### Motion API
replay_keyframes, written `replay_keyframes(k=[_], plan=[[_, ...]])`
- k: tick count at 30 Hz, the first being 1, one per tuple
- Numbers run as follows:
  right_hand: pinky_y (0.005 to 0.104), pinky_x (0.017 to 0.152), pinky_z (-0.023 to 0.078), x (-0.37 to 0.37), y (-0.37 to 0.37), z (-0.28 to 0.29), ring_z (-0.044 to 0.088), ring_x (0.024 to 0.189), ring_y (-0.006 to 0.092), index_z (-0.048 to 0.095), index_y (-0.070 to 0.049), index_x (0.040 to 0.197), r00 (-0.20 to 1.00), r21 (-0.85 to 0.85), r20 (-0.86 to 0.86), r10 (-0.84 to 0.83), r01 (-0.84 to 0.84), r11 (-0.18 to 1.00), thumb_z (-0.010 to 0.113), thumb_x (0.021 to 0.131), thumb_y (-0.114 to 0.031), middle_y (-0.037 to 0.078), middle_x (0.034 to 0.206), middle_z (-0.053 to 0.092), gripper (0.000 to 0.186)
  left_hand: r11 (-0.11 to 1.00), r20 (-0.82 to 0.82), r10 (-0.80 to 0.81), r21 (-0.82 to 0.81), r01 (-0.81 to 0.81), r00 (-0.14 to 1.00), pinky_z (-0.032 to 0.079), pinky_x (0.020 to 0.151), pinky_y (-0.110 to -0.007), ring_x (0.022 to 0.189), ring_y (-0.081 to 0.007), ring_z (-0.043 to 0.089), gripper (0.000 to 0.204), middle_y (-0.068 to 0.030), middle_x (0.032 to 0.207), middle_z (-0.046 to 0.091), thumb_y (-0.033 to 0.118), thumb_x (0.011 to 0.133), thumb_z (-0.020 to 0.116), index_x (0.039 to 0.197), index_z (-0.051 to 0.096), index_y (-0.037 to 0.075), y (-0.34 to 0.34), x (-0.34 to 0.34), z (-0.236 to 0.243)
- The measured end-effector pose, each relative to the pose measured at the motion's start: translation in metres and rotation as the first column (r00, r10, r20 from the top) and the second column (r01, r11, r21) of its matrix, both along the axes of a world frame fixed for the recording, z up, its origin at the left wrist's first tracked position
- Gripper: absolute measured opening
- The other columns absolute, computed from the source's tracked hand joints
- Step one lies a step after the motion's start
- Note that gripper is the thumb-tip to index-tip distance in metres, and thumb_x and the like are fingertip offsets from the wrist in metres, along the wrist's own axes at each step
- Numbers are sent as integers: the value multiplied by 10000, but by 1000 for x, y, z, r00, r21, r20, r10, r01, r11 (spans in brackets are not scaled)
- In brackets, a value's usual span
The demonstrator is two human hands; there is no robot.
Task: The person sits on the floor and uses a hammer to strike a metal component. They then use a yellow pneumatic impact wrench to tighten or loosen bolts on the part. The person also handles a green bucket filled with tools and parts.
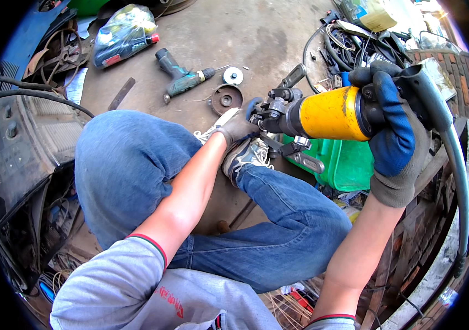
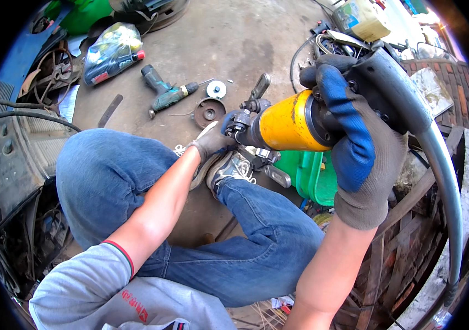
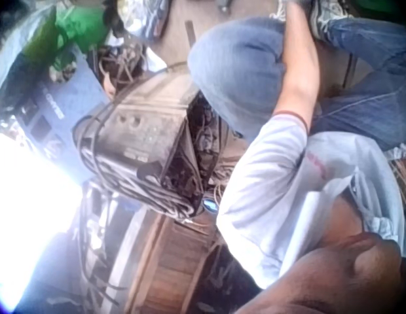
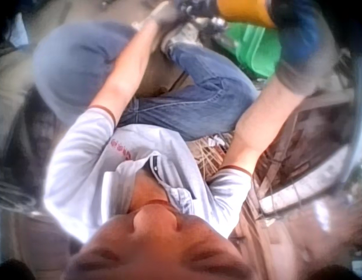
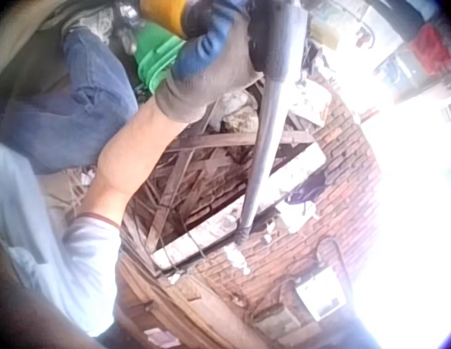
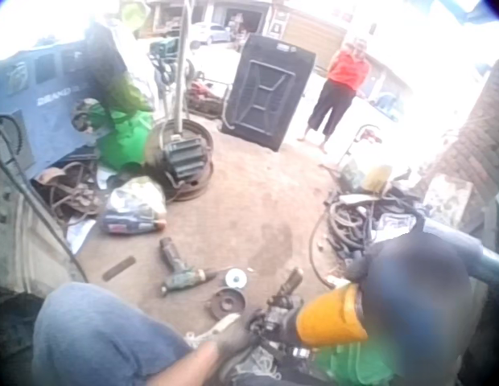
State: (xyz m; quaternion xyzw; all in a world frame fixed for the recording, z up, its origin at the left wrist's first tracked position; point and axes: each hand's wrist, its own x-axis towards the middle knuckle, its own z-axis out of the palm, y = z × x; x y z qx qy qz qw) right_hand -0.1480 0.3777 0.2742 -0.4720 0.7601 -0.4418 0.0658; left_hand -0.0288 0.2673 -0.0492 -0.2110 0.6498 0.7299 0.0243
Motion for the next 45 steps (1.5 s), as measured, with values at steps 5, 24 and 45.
replay_keyframes(k=[5, 24, 45], plan=[[355, 940, 539, -1, 4, -1, 687, 983, 213, 640, 81, 1174, 997, 17, 58, -51, 50, 999, 568, 1013, -95, 159, 1038, 715, 249, 953, 71, -139, -262, 153, 988, 499, 909, -377, 1011, -297, 684, 557, -176, 1105, 708, 262, 752, 739, 1254, 590, 71, -10, -4, 14], [360, 954, 530, -7, 9, 0, 689, 991, 221, 670, 72, 1157, 994, 128, -56, -95, 102, 986, 559, 1014, -94, 151, 1042, 719, 245, 975, -43, -118, -196, 107, 992, 492, 945, -352, 1034, -218, 658, 668, -123, 1109, 701, 262, 720, 814, 1301, 553, 59, -4, -3, 31], [264, 746, 499, 7, -3, 6, 635, 744, 108, 760, 0, 891, 972, 74, -170, -163, 177, 981, 734, 830, -66, 51, 789, 694, 93, 846, -88, 140, -507, -165, 986, 497, 928, -463, 1059, -396, 627, 342, -183, 1129, 670, 272, 784, 764, 1075, 735, 95, 34, 7, 14]])
